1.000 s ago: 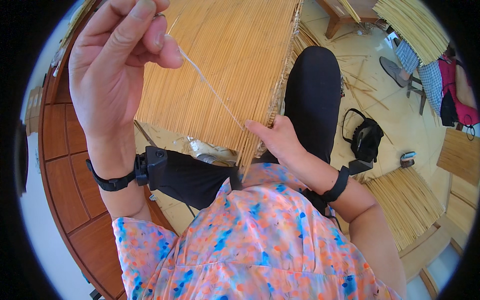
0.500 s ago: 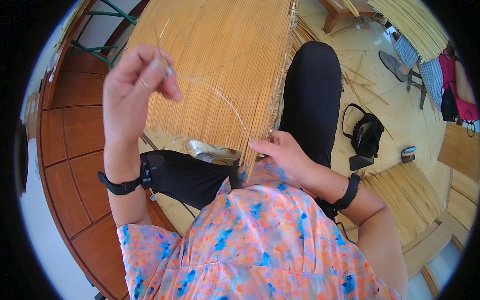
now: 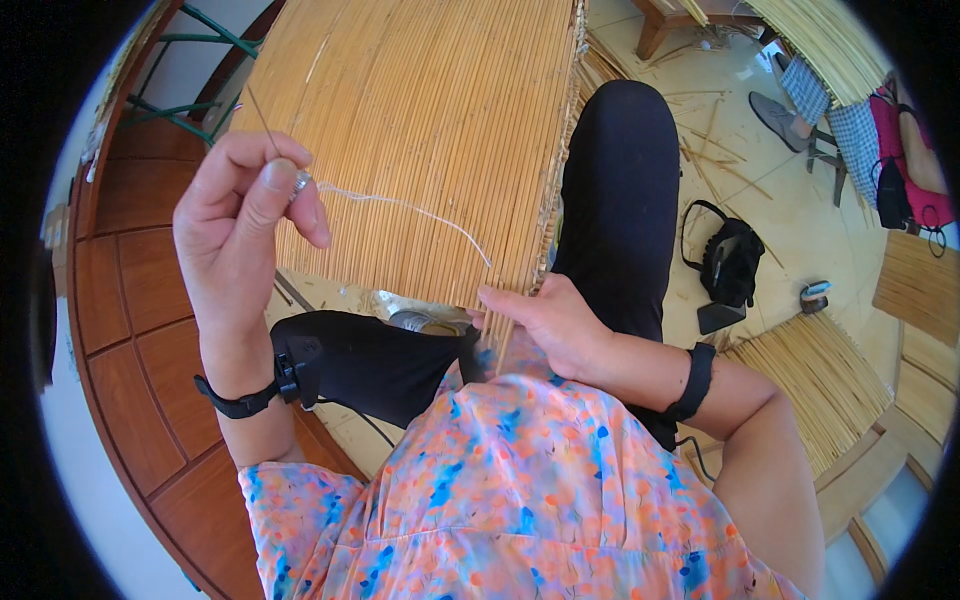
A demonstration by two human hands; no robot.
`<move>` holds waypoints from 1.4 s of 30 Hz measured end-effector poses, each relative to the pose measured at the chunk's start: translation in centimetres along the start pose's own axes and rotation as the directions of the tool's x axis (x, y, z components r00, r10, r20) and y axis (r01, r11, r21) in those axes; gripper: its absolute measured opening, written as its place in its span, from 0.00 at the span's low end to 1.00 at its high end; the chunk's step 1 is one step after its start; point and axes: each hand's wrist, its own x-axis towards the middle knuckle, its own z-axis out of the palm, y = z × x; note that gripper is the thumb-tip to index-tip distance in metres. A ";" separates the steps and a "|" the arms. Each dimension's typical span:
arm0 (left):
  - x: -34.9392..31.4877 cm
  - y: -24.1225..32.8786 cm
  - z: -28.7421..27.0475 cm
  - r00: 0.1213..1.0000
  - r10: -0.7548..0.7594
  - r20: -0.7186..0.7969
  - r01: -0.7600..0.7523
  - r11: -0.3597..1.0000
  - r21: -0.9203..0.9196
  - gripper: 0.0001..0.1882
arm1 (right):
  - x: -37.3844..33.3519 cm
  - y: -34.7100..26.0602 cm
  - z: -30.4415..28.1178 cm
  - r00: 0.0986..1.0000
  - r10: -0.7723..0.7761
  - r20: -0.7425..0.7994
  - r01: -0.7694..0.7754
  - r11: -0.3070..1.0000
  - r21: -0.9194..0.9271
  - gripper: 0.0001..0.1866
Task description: The person ties wooden sticks together with string to form a mat. They use a pair of snips to trim the wooden sticks and the string.
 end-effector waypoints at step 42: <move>-0.6 3.9 17.1 0.774 0.104 0.624 0.501 0.501 -0.706 0.07 | 0.8 0.2 0.9 0.973 -0.162 -0.164 0.148 0.984 -0.099 0.18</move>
